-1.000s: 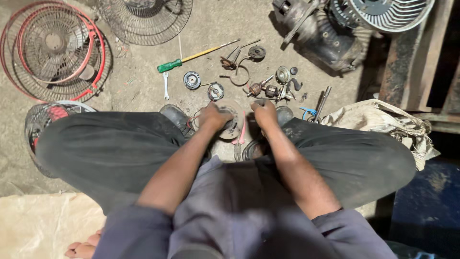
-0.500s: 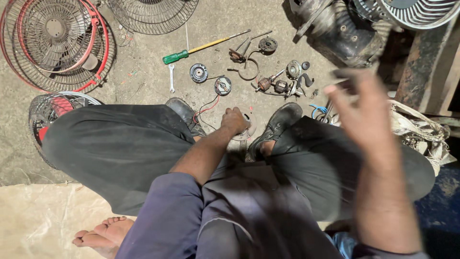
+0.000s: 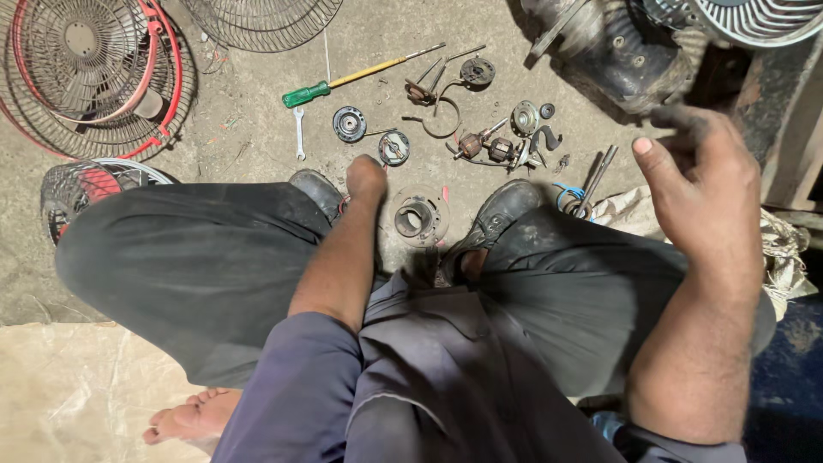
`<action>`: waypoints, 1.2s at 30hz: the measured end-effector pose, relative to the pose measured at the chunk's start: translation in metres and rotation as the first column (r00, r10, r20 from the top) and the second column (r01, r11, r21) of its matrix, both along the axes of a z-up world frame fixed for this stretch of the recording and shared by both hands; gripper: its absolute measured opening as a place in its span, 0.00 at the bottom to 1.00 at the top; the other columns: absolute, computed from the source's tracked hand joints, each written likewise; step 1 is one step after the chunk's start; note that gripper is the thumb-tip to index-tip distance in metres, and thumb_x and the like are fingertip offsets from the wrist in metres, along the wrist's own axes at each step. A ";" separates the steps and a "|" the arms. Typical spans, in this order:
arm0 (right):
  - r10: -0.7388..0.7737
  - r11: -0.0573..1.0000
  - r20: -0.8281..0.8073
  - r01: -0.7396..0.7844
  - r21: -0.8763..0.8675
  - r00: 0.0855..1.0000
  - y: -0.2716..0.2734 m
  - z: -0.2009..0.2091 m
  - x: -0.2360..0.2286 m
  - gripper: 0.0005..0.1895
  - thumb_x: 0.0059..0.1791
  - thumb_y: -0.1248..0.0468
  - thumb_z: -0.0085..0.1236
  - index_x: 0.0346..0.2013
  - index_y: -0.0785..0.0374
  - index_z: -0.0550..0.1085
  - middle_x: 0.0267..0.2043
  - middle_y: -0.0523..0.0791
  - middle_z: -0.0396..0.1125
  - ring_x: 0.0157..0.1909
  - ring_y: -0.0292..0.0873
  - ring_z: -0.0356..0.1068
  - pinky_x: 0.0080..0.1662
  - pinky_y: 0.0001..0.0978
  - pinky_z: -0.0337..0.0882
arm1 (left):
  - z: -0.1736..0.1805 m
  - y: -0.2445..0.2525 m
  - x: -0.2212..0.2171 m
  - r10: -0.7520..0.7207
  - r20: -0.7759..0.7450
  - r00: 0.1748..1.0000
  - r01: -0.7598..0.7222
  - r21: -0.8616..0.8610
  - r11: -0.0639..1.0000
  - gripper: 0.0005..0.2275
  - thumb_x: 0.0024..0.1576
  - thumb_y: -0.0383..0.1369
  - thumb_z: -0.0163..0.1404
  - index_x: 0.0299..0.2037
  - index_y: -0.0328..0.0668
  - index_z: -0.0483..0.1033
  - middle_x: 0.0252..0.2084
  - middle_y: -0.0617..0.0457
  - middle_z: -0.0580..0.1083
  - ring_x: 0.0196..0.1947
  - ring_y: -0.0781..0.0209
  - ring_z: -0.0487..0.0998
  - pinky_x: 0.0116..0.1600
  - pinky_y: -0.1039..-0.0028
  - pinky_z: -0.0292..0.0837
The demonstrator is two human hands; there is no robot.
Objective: The person disassembles a fan motor, removing the fan blades and cage. They then use pliers and a screwdriver to remove the rotor and bearings from the motor housing, placing the parts on the floor.
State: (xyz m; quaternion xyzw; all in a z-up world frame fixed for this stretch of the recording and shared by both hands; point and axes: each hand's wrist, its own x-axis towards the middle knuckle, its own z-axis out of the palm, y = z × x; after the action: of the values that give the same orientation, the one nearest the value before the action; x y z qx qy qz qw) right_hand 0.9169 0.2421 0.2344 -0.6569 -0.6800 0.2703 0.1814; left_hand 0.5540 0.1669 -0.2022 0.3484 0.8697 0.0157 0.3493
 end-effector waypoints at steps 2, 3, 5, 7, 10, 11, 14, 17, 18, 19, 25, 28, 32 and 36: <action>-0.031 0.999 0.046 0.031 -0.019 0.998 0.000 0.005 -0.004 0.19 0.53 0.63 0.64 0.55 0.69 0.74 0.46 0.52 0.69 0.43 0.44 0.72 0.44 0.34 0.71 | -0.008 0.004 -0.013 0.166 0.060 0.984 -0.165 -0.021 0.986 0.08 0.53 0.30 0.54 0.40 0.47 0.85 0.46 0.40 0.80 0.49 0.43 0.81 0.55 0.58 0.75; -0.009 0.999 0.058 0.011 -0.035 0.998 0.001 0.007 -0.006 0.18 0.55 0.63 0.65 0.56 0.69 0.74 0.48 0.52 0.70 0.45 0.44 0.73 0.45 0.34 0.71 | -0.010 0.004 -0.016 0.207 0.075 0.976 -0.207 -0.013 0.978 0.07 0.53 0.30 0.54 0.39 0.47 0.85 0.45 0.41 0.80 0.49 0.44 0.81 0.55 0.59 0.76; 0.035 0.997 0.080 -0.030 -0.069 0.996 0.002 0.008 -0.010 0.18 0.58 0.62 0.66 0.59 0.69 0.74 0.52 0.52 0.70 0.48 0.45 0.75 0.47 0.35 0.72 | -0.010 0.004 -0.020 0.288 0.105 0.952 -0.290 0.002 0.957 0.07 0.55 0.30 0.53 0.37 0.48 0.84 0.44 0.42 0.81 0.48 0.46 0.83 0.55 0.60 0.76; 0.040 0.997 0.063 -0.036 -0.068 0.997 0.003 0.008 -0.014 0.19 0.54 0.63 0.64 0.56 0.69 0.73 0.51 0.53 0.69 0.47 0.46 0.74 0.44 0.36 0.72 | -0.007 0.004 -0.023 0.309 0.080 0.948 -0.310 0.001 0.951 0.06 0.54 0.32 0.55 0.37 0.48 0.85 0.43 0.42 0.81 0.47 0.46 0.82 0.53 0.60 0.76; 0.096 0.991 0.064 -0.089 -0.098 0.993 0.005 0.007 -0.019 0.21 0.55 0.62 0.63 0.60 0.69 0.73 0.55 0.53 0.69 0.51 0.47 0.74 0.45 0.37 0.72 | -0.005 0.008 -0.031 0.389 0.073 0.918 -0.387 -0.031 0.921 0.06 0.55 0.32 0.54 0.38 0.48 0.85 0.42 0.43 0.81 0.42 0.47 0.84 0.48 0.61 0.78; 0.123 0.987 0.069 -0.114 -0.115 0.990 0.005 0.007 -0.020 0.22 0.56 0.62 0.64 0.62 0.69 0.73 0.56 0.53 0.69 0.53 0.47 0.75 0.47 0.37 0.73 | -0.005 0.009 -0.034 0.423 0.076 0.903 -0.420 -0.048 0.906 0.07 0.55 0.31 0.53 0.38 0.48 0.85 0.41 0.43 0.81 0.40 0.48 0.84 0.46 0.62 0.79; 0.172 0.981 0.146 -0.155 -0.120 0.974 0.007 0.005 -0.022 0.23 0.56 0.61 0.65 0.61 0.70 0.73 0.57 0.55 0.69 0.53 0.49 0.74 0.47 0.39 0.73 | -0.008 0.011 -0.042 0.559 0.138 0.818 -0.560 -0.034 0.828 0.07 0.56 0.28 0.52 0.40 0.40 0.82 0.37 0.44 0.81 0.32 0.48 0.85 0.34 0.60 0.80; 0.205 0.974 0.129 -0.189 -0.127 0.970 0.008 0.003 -0.026 0.23 0.56 0.60 0.64 0.61 0.70 0.72 0.58 0.55 0.69 0.54 0.50 0.74 0.47 0.39 0.73 | -0.011 0.009 -0.048 0.647 0.278 0.710 -0.669 -0.019 0.743 0.06 0.57 0.24 0.49 0.38 0.34 0.79 0.32 0.42 0.78 0.25 0.49 0.80 0.27 0.61 0.75; 0.206 0.972 0.137 -0.186 -0.144 0.969 0.008 0.003 -0.027 0.24 0.56 0.59 0.64 0.61 0.70 0.72 0.57 0.55 0.69 0.54 0.50 0.74 0.47 0.40 0.73 | -0.012 0.009 -0.050 0.669 0.324 0.669 -0.703 -0.016 0.711 0.05 0.57 0.23 0.48 0.38 0.32 0.79 0.30 0.41 0.77 0.23 0.49 0.79 0.25 0.61 0.73; 0.206 0.970 0.145 -0.182 -0.159 0.968 0.009 0.003 -0.028 0.24 0.55 0.58 0.64 0.61 0.70 0.72 0.57 0.55 0.69 0.53 0.50 0.74 0.46 0.40 0.73 | -0.014 0.011 -0.049 0.685 0.372 0.626 -0.734 -0.015 0.679 0.05 0.57 0.22 0.48 0.38 0.31 0.78 0.28 0.41 0.76 0.21 0.49 0.78 0.22 0.61 0.71; 0.248 0.959 0.176 -0.215 -0.184 0.953 0.013 0.004 -0.036 0.26 0.55 0.56 0.63 0.62 0.69 0.71 0.58 0.55 0.68 0.54 0.51 0.73 0.47 0.42 0.73 | -0.024 0.010 -0.043 0.611 0.558 0.562 -0.692 -0.087 0.716 0.07 0.56 0.18 0.47 0.41 0.27 0.76 0.27 0.41 0.75 0.17 0.53 0.75 0.18 0.66 0.71; 0.261 0.953 0.186 -0.222 -0.207 0.947 0.014 0.003 -0.040 0.27 0.54 0.55 0.63 0.63 0.67 0.71 0.61 0.55 0.67 0.56 0.51 0.72 0.48 0.43 0.73 | -0.028 0.010 -0.029 0.533 0.634 0.560 -0.668 -0.034 0.743 0.09 0.56 0.18 0.49 0.45 0.26 0.75 0.29 0.41 0.76 0.18 0.54 0.76 0.19 0.67 0.74; 0.253 0.939 0.218 -0.186 -0.288 0.943 0.016 -0.001 -0.045 0.30 0.53 0.52 0.62 0.64 0.65 0.70 0.64 0.55 0.65 0.58 0.52 0.71 0.50 0.44 0.73 | -0.029 0.012 -0.009 0.531 0.615 0.584 -0.654 -0.031 0.756 0.12 0.54 0.20 0.54 0.48 0.27 0.73 0.32 0.43 0.76 0.19 0.54 0.79 0.20 0.65 0.76; 0.268 0.918 0.219 -0.180 -0.354 0.938 0.016 -0.002 -0.050 0.31 0.51 0.50 0.61 0.64 0.63 0.69 0.62 0.54 0.65 0.56 0.52 0.72 0.50 0.45 0.73 | -0.036 0.014 0.001 0.532 0.620 0.577 -0.639 -0.063 0.767 0.12 0.57 0.23 0.53 0.50 0.27 0.71 0.30 0.41 0.76 0.19 0.54 0.79 0.21 0.65 0.79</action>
State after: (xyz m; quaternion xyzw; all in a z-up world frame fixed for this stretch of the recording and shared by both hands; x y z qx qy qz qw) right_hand 0.8666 0.2585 0.2321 -0.6248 -0.7147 0.3096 -0.0548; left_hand 0.5551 0.1812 -0.2379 0.0445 0.7714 0.3138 0.5518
